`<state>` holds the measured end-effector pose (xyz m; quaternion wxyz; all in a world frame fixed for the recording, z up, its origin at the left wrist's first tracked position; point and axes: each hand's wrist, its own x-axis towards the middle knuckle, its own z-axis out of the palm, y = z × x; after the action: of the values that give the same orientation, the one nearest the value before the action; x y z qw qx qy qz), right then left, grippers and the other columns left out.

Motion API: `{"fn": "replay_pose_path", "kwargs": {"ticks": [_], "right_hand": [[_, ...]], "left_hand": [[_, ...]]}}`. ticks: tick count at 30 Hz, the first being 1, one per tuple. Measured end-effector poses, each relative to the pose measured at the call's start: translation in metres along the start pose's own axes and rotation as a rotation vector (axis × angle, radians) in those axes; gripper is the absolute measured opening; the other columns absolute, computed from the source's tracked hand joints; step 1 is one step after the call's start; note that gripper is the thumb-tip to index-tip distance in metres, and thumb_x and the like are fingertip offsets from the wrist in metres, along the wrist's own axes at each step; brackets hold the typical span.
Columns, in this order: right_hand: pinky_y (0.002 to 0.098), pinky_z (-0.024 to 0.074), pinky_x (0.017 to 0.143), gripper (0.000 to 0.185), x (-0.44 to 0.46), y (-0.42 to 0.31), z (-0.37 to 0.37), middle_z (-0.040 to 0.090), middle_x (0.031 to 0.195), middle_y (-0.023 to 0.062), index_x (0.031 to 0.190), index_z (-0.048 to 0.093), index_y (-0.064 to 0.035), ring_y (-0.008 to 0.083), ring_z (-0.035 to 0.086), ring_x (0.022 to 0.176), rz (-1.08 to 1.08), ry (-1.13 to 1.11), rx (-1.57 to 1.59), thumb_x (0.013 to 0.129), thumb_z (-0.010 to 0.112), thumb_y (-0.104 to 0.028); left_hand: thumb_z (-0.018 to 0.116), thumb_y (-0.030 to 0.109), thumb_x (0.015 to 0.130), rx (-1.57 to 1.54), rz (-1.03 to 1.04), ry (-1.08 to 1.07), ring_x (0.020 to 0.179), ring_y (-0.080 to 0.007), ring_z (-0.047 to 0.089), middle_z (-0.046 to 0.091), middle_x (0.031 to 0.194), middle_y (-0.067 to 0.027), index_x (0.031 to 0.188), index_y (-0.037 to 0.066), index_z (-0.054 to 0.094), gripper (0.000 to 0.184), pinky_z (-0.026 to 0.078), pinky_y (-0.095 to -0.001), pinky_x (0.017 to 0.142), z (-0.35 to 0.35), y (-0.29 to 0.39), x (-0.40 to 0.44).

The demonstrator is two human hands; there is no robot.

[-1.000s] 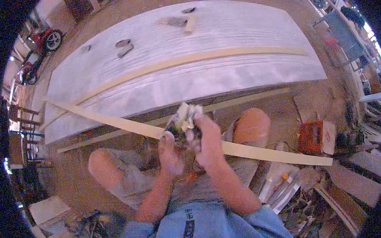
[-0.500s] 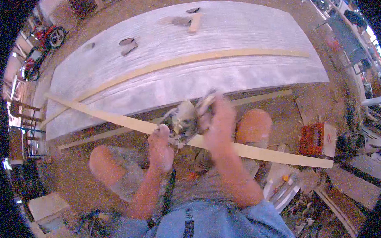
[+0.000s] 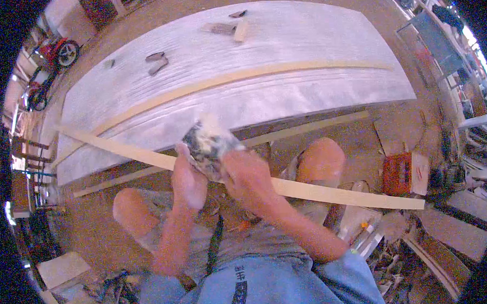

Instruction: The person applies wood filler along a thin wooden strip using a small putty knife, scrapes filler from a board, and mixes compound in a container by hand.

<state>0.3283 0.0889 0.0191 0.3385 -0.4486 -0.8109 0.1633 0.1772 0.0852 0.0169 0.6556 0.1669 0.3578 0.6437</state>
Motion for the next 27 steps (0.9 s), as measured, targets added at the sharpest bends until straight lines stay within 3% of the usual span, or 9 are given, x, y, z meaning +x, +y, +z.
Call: {"fn": "replay_pose_path", "kwargs": {"ticks": [4,5,7,8,10,12,15,20,27], "right_hand": [[0.0471,0.0470,0.067,0.023,0.047,0.062,-0.015,0.062,0.085,0.0183,0.085,0.058,-0.0021,0.0359,0.062,0.078,0.425,0.100,-0.082,0.091,0.059,-0.025],[0.0471,0.0470,0.067,0.023,0.045,0.065,-0.019,0.062,0.085,0.0183,0.085,0.058,-0.0021,0.0359,0.062,0.078,0.420,0.104,-0.076,0.091,0.059,-0.025],[0.0434,0.0470,0.064,0.031,0.036,0.055,-0.026,0.064,0.082,0.0121,0.090,0.061,-0.0003,0.0280,0.061,0.071,0.565,0.087,0.421,0.095,0.058,-0.031],[0.0282,0.0404,0.051,0.029,0.027,0.035,-0.020,0.058,0.076,-0.0049,0.094,0.065,-0.0034,0.0088,0.054,0.063,0.507,0.140,0.675,0.098,0.056,-0.031],[0.0232,0.0370,0.049,0.026,0.005,-0.003,-0.023,0.059,0.075,-0.0024,0.098,0.065,-0.0065,0.0047,0.051,0.062,0.937,-0.092,1.027,0.098,0.054,-0.030],[0.0229,0.0366,0.048,0.026,-0.012,-0.005,-0.013,0.058,0.074,-0.0018,0.101,0.065,-0.0065,0.0048,0.050,0.061,0.966,-0.140,1.097,0.098,0.054,-0.030],[0.0223,0.0382,0.049,0.027,-0.016,-0.002,0.004,0.061,0.076,0.0003,0.103,0.066,-0.0032,0.0048,0.052,0.061,0.939,-0.088,1.104,0.097,0.056,-0.028],[0.0257,0.0406,0.052,0.029,-0.004,-0.001,0.006,0.057,0.071,-0.0028,0.089,0.066,0.0003,0.0056,0.048,0.060,0.714,0.038,1.019,0.096,0.057,-0.026],[0.0219,0.0376,0.053,0.025,0.005,-0.011,-0.014,0.060,0.075,-0.0015,0.091,0.068,-0.0005,0.0034,0.050,0.063,0.855,-0.017,1.096,0.094,0.060,-0.024]], "left_hand": [[0.037,0.049,0.103,0.174,-0.107,-0.019,0.117,-0.0259,0.059,0.061,0.126,-0.0123,0.133,0.001,0.049,0.058,0.047,-0.0441,0.101,-0.007,-0.006,-0.020],[0.037,0.049,0.103,0.178,-0.099,-0.019,0.117,-0.0259,0.059,0.061,0.126,-0.0123,0.133,0.001,0.049,0.058,0.047,-0.0441,0.101,-0.008,-0.005,-0.017],[0.037,0.047,0.103,-0.069,0.019,0.099,0.114,-0.0268,0.060,0.061,0.126,-0.0123,0.132,0.001,0.049,0.055,0.048,-0.0441,0.100,-0.013,-0.004,-0.012],[0.047,0.031,0.103,-0.157,0.050,0.136,0.116,-0.0247,0.059,0.059,0.126,-0.0132,0.132,0.000,0.046,0.043,0.049,-0.0435,0.100,-0.016,0.003,-0.010],[0.051,0.027,0.101,-0.094,0.096,0.147,0.114,-0.0254,0.061,0.059,0.127,-0.0126,0.131,0.001,0.048,0.039,0.050,-0.0435,0.098,-0.023,-0.001,-0.002],[0.056,0.013,0.097,-0.044,0.110,0.144,0.110,-0.0259,0.063,0.061,0.125,-0.0121,0.129,0.003,0.050,0.034,0.053,-0.0426,0.094,-0.020,-0.002,-0.005],[0.054,0.013,0.098,0.102,0.064,0.043,0.109,-0.0258,0.064,0.062,0.122,-0.0126,0.127,0.003,0.051,0.031,0.054,-0.0419,0.092,-0.020,-0.006,-0.016],[0.053,0.009,0.097,0.201,-0.028,0.012,0.111,-0.0193,0.062,0.062,0.123,-0.0113,0.131,-0.001,0.050,0.036,0.051,-0.0364,0.096,-0.017,-0.003,-0.033],[0.054,0.008,0.096,0.490,0.027,-0.024,0.111,-0.0157,0.060,0.062,0.124,-0.0095,0.136,-0.002,0.049,0.042,0.049,-0.0312,0.096,-0.012,0.013,-0.034]]}}
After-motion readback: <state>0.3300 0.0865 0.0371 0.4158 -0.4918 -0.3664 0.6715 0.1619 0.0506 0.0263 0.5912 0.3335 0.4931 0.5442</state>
